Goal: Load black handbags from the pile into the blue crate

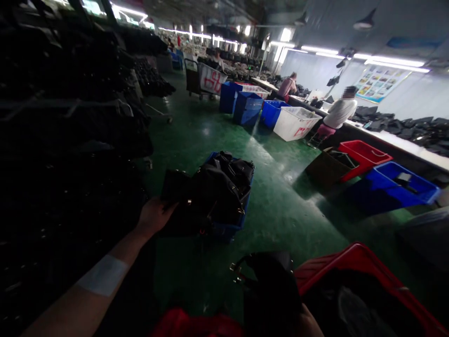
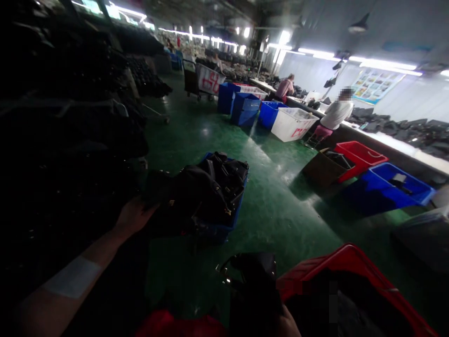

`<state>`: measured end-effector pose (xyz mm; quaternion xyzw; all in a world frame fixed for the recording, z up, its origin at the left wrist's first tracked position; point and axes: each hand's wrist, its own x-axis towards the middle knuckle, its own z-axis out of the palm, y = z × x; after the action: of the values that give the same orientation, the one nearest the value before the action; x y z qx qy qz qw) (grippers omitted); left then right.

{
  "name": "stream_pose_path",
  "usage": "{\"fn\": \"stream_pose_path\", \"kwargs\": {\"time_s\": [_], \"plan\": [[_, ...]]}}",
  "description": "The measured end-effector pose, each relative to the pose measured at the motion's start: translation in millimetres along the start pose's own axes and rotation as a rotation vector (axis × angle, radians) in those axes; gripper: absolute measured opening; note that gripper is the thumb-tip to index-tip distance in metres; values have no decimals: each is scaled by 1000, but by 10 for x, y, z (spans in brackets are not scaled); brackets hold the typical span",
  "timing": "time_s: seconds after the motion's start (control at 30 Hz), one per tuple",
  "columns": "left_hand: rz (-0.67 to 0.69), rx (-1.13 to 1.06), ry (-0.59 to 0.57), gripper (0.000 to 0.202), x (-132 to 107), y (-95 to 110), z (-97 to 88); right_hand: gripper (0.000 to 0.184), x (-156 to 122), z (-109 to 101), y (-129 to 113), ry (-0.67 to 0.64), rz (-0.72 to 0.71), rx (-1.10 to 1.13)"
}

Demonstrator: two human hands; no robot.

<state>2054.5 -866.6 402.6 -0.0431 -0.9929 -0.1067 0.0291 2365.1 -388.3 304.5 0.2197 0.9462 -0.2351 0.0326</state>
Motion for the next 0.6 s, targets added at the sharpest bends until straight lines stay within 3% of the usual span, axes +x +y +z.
{"fn": "stream_pose_path", "kwargs": {"time_s": [0.17,0.27,0.37,0.47,0.53,0.6], "plan": [[16,5,-6,59,883,393,113,14,94,-84,-28,5,169,153],[61,-58,-47,58,1524,466,406,17,320,-100,-194,63,277,259],[132,-75,-138,56,2227,440,849,32,751,47,-441,107,359,361],[188,-19,-310,54,2938,391,1396,54,1436,483,-841,155,523,591],[168,78,-434,54,3356,377,1775,60,2013,961,-1180,120,619,636],[99,162,-538,60,3668,387,2122,54,2583,1547,-1506,31,620,566]]}}
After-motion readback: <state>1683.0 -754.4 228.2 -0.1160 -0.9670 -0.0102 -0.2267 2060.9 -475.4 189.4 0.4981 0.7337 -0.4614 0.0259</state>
